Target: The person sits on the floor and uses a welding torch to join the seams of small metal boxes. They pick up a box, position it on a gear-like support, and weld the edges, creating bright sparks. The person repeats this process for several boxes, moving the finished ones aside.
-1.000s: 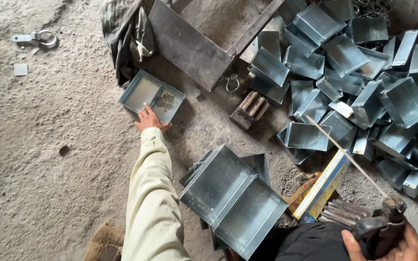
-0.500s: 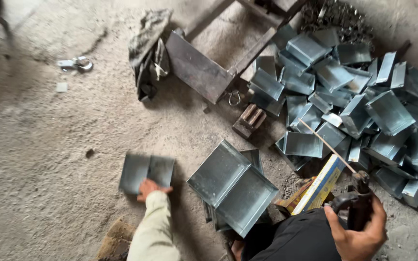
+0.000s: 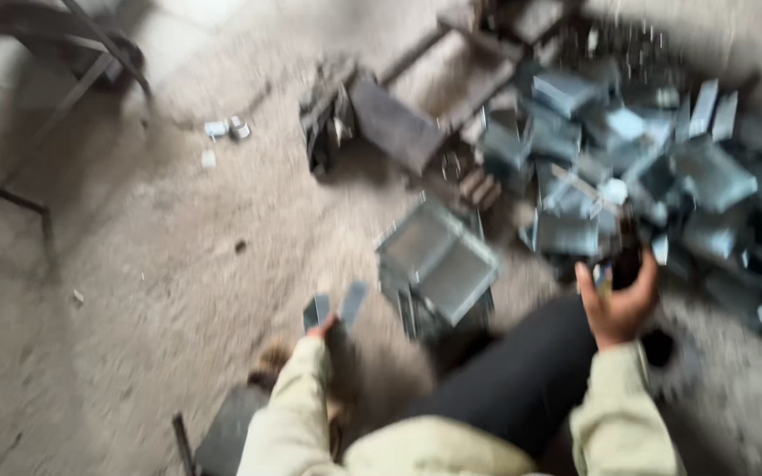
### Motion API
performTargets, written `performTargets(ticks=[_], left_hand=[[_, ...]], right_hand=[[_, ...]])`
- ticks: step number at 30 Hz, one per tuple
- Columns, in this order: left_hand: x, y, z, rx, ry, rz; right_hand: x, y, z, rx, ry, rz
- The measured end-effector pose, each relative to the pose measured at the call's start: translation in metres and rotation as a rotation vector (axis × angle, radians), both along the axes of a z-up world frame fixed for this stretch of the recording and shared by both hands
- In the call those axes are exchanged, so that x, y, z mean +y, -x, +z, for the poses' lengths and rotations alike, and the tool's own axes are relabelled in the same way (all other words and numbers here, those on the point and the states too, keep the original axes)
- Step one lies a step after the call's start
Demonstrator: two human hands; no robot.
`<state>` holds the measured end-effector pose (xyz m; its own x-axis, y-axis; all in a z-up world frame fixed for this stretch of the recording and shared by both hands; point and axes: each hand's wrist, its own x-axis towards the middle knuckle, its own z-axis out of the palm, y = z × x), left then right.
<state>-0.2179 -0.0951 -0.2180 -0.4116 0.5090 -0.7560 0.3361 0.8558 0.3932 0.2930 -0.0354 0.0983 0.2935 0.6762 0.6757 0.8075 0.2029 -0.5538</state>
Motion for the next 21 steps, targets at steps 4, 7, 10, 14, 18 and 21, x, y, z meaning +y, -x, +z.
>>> performTargets(ticks=[4, 7, 10, 14, 18, 21], left_hand=[[-0.015, 0.016, 0.000, -0.270, -0.138, 0.199], [0.030, 0.022, 0.011, -0.649, -0.281, 0.496], [0.074, 0.041, 0.045, -0.832, -0.407, 0.621], [0.126, 0.052, 0.102, -0.180, -0.688, 0.111], [0.173, 0.029, 0.184, -0.271, -0.881, -0.095], [0.195, 0.009, 0.223, -0.075, -1.120, -0.514]], right_hand=[[0.000, -0.009, -0.006, 0.111, -0.019, 0.102], [0.003, -0.016, -0.007, 0.170, 0.008, 0.009], [0.001, -0.021, -0.008, 0.313, -0.033, 0.041], [-0.017, -0.029, -0.001, 0.205, -0.025, 0.107], [-0.055, -0.033, 0.006, 0.236, 0.043, 0.133], [-0.096, -0.059, 0.015, 0.312, 0.076, 0.109]])
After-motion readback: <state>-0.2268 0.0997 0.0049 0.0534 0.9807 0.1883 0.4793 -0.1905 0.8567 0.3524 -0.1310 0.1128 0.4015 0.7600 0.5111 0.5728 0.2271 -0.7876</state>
